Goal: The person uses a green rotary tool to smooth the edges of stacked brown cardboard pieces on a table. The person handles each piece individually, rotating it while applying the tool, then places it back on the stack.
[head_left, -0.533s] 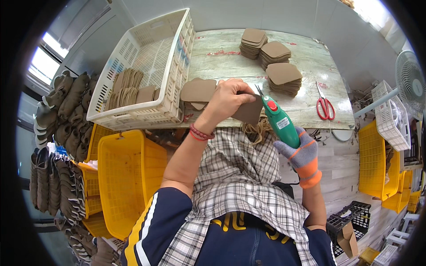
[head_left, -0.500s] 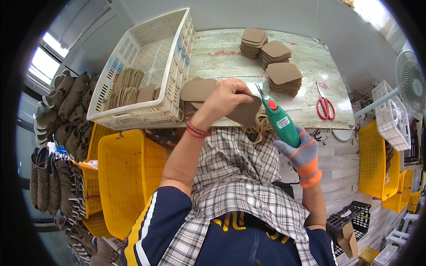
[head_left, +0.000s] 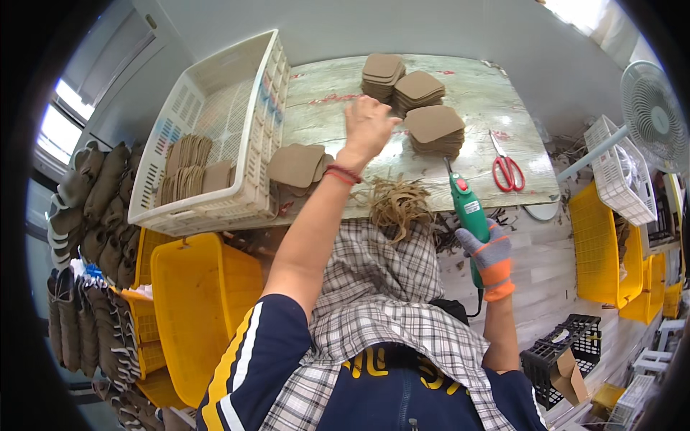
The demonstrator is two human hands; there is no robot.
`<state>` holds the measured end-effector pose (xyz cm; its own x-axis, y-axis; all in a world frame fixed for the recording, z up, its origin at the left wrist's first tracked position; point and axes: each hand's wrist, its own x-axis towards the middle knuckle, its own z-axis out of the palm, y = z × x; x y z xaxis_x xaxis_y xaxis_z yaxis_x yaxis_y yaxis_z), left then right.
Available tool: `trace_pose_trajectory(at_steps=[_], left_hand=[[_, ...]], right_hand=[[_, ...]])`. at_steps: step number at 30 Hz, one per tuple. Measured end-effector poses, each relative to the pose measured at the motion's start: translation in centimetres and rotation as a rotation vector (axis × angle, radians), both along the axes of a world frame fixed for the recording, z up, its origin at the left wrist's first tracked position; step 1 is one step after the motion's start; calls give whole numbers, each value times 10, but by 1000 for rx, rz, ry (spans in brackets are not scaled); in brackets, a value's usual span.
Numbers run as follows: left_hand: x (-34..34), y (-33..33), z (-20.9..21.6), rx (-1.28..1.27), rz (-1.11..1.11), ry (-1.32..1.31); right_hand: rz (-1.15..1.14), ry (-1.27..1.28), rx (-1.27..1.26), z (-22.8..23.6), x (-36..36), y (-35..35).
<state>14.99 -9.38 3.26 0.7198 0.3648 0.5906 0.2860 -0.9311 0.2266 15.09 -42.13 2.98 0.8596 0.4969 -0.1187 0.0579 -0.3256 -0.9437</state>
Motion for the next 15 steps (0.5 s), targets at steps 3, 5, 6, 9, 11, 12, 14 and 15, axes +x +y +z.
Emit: trace_pose_trajectory(at_steps=[3, 5, 6, 9, 11, 12, 14, 15], left_hand=[[51, -18, -23, -123, 62, 161], [68, -24, -28, -179, 92, 175], [70, -30, -27, -157, 97, 191], [81, -35, -31, -233, 145, 106], [82, -32, -32, -332, 151, 7], [82, -31, -30, -393, 133, -11], [75, -30, -30, -534, 71, -4], [70, -32, -28, -622, 28, -14]], right_hand=[[5, 44, -10, -3, 1, -2], [-11, 54, -5, -8, 3, -6], [-14, 48, -11, -10, 3, -8], [-58, 49, 1, -16, 6, -10], [-71, 56, 35, -24, 9, -10], [-73, 60, 28, -23, 10, -9], [-72, 69, 13, -18, 9, -5], [-82, 71, 28, -18, 9, -4]])
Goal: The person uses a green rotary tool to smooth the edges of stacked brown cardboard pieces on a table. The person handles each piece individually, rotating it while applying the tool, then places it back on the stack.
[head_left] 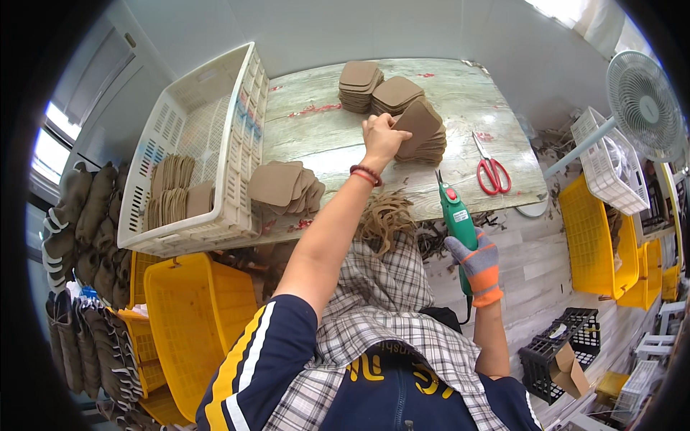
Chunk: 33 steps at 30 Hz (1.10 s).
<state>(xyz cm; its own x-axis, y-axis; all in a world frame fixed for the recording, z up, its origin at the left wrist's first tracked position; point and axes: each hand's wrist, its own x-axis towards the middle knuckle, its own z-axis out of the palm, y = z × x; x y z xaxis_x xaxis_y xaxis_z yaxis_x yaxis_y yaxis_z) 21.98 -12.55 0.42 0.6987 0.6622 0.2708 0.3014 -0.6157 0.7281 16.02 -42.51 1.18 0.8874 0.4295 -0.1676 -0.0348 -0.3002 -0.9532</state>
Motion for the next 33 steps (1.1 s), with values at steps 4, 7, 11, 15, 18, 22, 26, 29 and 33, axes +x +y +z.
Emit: trace_pose_trajectory(at_steps=[4, 7, 11, 15, 18, 22, 26, 29, 33], left_hand=[[-33, -14, -1, -1039, -250, -706], [-57, -39, 12, -1299, -205, -994], [-72, -51, 21, -1392, -253, -1145], [-81, -56, 30, -1535, -263, -1224], [-84, -58, 29, -1564, -288, -1213], [-86, -66, 27, -1583, -322, -1180], [-88, -75, 26, -1580, -365, -1152], [-89, -80, 23, -1570, -425, -1099], [-92, -90, 19, -1564, -469, -1013]], right_hand=[[1, -30, 39, 7, -2, 8], [11, -130, 16, 14, -5, 17], [51, -133, -19, 37, -15, 26], [68, -162, -12, 40, -19, 31], [77, -184, 4, 43, -21, 33], [61, -165, 21, 55, -25, 35], [59, -146, 52, 56, -23, 35], [50, -163, 50, 54, -18, 34], [7, -136, 85, 60, -17, 35]])
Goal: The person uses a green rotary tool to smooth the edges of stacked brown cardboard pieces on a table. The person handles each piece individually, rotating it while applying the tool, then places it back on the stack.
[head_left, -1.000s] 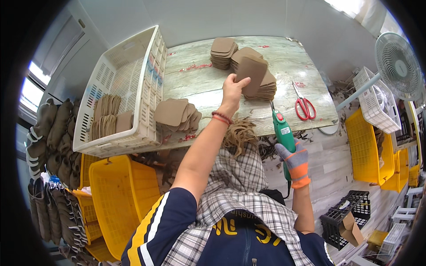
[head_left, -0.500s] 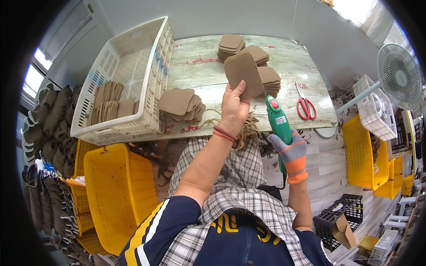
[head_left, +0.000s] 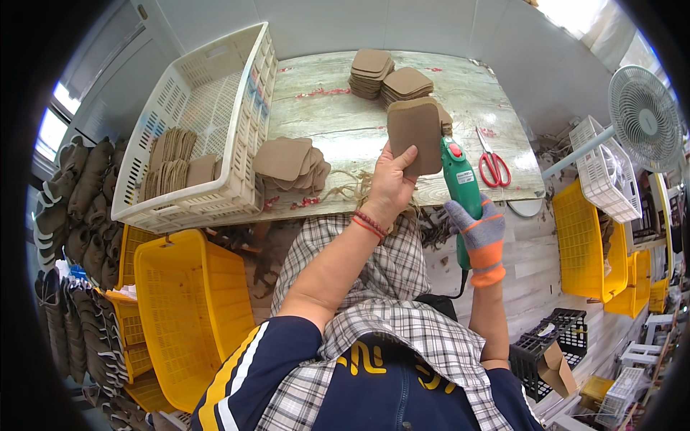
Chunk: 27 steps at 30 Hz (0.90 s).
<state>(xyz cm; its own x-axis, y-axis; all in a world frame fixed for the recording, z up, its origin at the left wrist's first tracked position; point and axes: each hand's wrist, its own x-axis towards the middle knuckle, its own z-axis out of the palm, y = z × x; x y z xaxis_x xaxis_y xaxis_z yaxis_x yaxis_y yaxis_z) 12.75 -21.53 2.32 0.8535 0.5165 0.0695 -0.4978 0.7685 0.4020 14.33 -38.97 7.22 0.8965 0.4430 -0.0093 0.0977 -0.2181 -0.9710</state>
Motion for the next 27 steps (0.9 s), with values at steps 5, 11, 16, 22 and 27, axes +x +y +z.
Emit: trace_pose_trajectory(at_steps=[5, 11, 16, 22, 27], left_hand=[[-4, -9, -15, 37, -28, 23], [-12, 9, -24, 218, -83, 74], [-20, 37, -16, 401, -139, 164], [-31, 68, -16, 730, -243, 264], [-45, 66, -5, 841, -343, 387]], right_hand=[[-7, -11, 33, 6, 5, -2], [46, 11, 12, 5, 13, -18], [104, 7, -60, 8, 13, -35], [200, -91, -244, 0, 17, -51], [231, -41, -250, -2, 8, -48]])
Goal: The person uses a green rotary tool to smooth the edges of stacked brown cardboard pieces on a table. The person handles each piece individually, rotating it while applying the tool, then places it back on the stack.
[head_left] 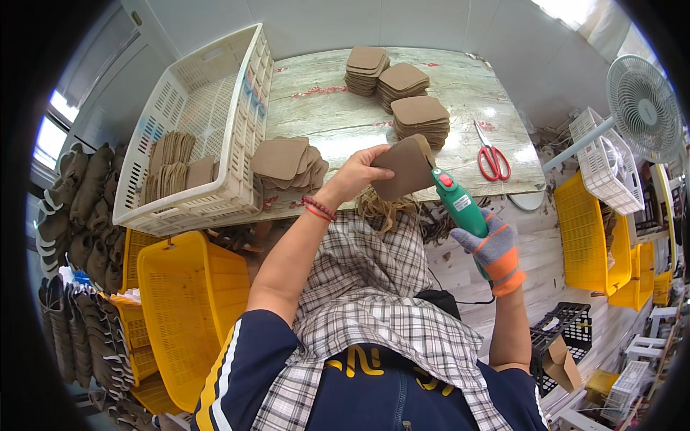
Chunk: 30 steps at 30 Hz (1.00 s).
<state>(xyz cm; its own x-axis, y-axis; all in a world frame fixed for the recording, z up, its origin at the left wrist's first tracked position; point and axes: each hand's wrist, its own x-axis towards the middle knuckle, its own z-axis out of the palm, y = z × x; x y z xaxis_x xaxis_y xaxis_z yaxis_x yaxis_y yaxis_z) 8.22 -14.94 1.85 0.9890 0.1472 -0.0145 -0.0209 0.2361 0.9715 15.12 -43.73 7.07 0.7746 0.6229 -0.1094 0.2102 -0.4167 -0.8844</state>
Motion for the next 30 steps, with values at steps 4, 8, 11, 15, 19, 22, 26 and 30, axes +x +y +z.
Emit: trace_pose_trajectory(at_steps=[4, 8, 11, 15, 19, 22, 26, 30], left_hand=[[-8, -7, -4, -32, -53, 56], [-9, -8, -17, -61, -121, 57], [-10, -8, -11, -26, -95, 75], [-11, 10, -7, 205, 26, 50], [-13, 16, -11, 9, 203, 3], [-15, 16, -11, -79, 231, -18], [-13, 13, -13, -109, 273, -54], [-11, 11, -16, -123, 292, -66]], right_hand=[[-15, 51, 7, -3, -4, 7], [-26, 142, 35, -2, -4, 14], [-21, 257, 106, -5, -1, 12], [3, 327, 112, -2, 0, 7], [22, 347, 95, -5, 2, 4], [19, 348, 80, -11, 1, 1], [-2, 350, 107, -14, -6, 1], [-25, 360, 114, -16, -8, 1]])
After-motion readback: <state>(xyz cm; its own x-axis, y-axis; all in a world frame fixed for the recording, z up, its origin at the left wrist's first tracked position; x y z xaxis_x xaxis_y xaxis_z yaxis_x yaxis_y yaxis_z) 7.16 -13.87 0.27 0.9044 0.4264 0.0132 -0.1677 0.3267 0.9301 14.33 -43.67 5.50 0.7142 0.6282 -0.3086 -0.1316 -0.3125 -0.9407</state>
